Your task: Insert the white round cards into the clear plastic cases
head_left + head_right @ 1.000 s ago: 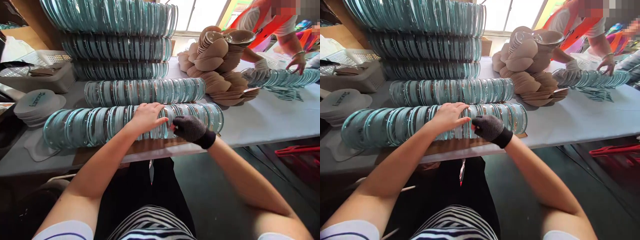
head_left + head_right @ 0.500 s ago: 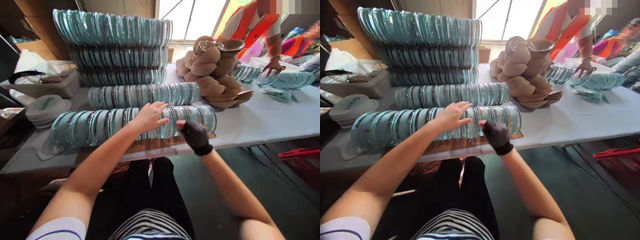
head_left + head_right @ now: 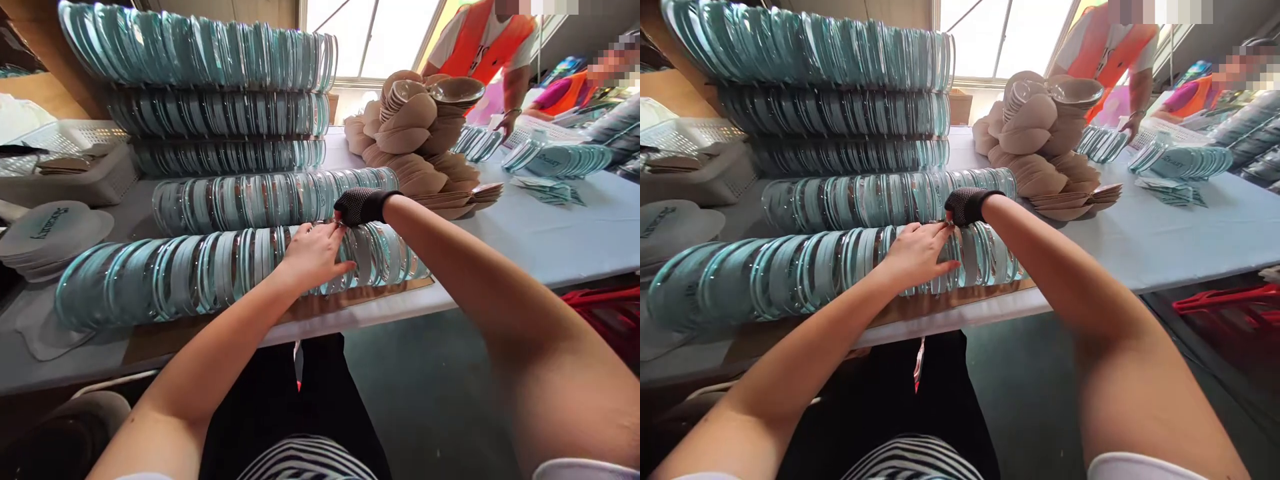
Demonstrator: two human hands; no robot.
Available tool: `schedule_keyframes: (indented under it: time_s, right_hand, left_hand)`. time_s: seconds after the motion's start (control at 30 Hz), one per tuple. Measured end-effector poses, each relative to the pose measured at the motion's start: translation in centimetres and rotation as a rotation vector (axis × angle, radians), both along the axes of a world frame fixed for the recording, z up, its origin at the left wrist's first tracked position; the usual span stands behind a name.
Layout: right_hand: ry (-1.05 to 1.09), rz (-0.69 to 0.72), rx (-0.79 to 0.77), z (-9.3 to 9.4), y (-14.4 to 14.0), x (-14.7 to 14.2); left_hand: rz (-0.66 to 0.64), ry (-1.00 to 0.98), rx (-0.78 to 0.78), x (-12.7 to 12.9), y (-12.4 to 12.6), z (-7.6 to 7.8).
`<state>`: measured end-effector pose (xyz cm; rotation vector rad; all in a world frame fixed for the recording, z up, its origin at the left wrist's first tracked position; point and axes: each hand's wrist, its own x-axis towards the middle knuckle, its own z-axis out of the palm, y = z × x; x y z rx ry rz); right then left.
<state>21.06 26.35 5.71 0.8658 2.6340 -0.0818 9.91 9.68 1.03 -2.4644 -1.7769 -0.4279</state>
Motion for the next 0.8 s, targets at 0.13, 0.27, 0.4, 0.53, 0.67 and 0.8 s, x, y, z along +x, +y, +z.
schedule_keyframes:
  time_s: [0.13, 0.27, 0.4, 0.53, 0.67, 0.8]
  right_hand:
    - [0.28, -0.039, 0.103, 0.7, -3.1, 3.3]
    - [0.535, -0.042, 0.122, -1.5, -8.8, 8.3]
    - [0.573, -0.07, 0.165, -7.3, -14.5, 11.5]
    - [0.51, -0.149, 0.306, -13.0, -17.3, 11.4]
    - [0.485, -0.199, 0.306, -15.2, -18.1, 10.9]
    - [0.553, -0.158, 0.293, -12.2, -16.9, 12.2]
  left_hand:
    - [0.0, -0.017, -0.04, 0.1, 0.1, 0.0]
    - [0.004, -0.011, -0.068, 0.1, 0.0, 0.1]
    - [0.009, 0.0, -0.075, 0.2, 0.1, 0.2]
    - [0.004, 0.015, -0.106, 0.1, 0.2, 0.4]
    - [0.006, 0.034, -0.119, -0.1, -0.1, 0.9]
    - [-0.017, 0.068, -0.125, 0.6, 0.2, 1.5]
